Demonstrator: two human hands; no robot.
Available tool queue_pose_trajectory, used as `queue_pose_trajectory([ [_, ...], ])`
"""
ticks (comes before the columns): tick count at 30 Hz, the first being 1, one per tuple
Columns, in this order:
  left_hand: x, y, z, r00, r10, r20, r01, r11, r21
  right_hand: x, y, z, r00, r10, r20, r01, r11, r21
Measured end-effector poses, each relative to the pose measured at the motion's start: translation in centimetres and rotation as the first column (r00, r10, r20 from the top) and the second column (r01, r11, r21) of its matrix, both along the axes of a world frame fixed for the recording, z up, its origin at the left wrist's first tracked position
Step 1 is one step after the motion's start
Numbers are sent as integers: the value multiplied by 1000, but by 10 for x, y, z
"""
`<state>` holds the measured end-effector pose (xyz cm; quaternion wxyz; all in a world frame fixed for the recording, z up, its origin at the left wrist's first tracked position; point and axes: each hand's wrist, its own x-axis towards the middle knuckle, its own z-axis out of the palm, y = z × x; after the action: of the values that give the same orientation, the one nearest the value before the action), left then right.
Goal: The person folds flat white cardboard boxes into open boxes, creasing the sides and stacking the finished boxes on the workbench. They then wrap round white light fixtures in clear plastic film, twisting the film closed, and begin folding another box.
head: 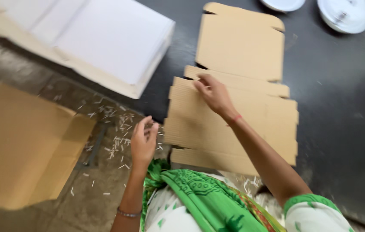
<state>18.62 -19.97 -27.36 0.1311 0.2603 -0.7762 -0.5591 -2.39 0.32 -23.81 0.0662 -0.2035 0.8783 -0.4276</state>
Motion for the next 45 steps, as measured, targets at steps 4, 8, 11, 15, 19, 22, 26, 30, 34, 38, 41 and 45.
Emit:
queue_pose_trajectory([
  [4, 12, 41, -2, 993, -119, 9, 119, 978, -171, 36, 174, -17, 902, -286, -324, 344, 929, 139],
  [8, 15, 69, -5, 993, -56, 100, 82, 956, -282, 105, 307, -37, 816, -403, -414, 543, 780, 310],
  [11, 21, 89, -5, 993, -56, 102, 86, 943, -322, 147, 350, -56, 821, -413, -394, 554, 743, 375],
  [15, 31, 123, 0, 988, -118, 102, 150, 893, -424, 163, 373, -58, 828, -501, -253, 559, 777, 291],
  [19, 44, 157, 16, 990, -134, 44, 129, 738, -662, 159, 399, -24, 831, -553, 56, 553, 833, 21],
  [22, 49, 171, 27, 994, -111, -22, 86, 865, -494, 160, 422, 2, 842, -400, 361, 529, 741, -413],
  [26, 53, 189, 24, 977, 106, -183, 70, 657, 750, 175, 436, -4, 760, 32, 649, 614, 289, -734],
  [30, 49, 216, 4, 989, 147, 19, -73, 372, 925, 171, 431, -49, 595, 68, 801, 775, 216, -594],
  [34, 40, 231, 8, 983, 133, -124, 16, 619, 785, 164, 434, -59, 653, -24, 757, 710, 369, -600],
  [38, 34, 271, 27, 765, 63, 641, 66, 982, -176, 170, 408, -31, 724, -125, 678, 656, 426, -623],
  [41, 29, 312, 29, 967, -245, -74, 164, 817, -553, 176, 362, -14, 856, -258, 449, 501, 629, -594],
  [45, 13, 333, 20, 920, -378, 100, 339, 645, -685, 176, 293, -19, 984, -163, 75, 174, 970, -168],
])
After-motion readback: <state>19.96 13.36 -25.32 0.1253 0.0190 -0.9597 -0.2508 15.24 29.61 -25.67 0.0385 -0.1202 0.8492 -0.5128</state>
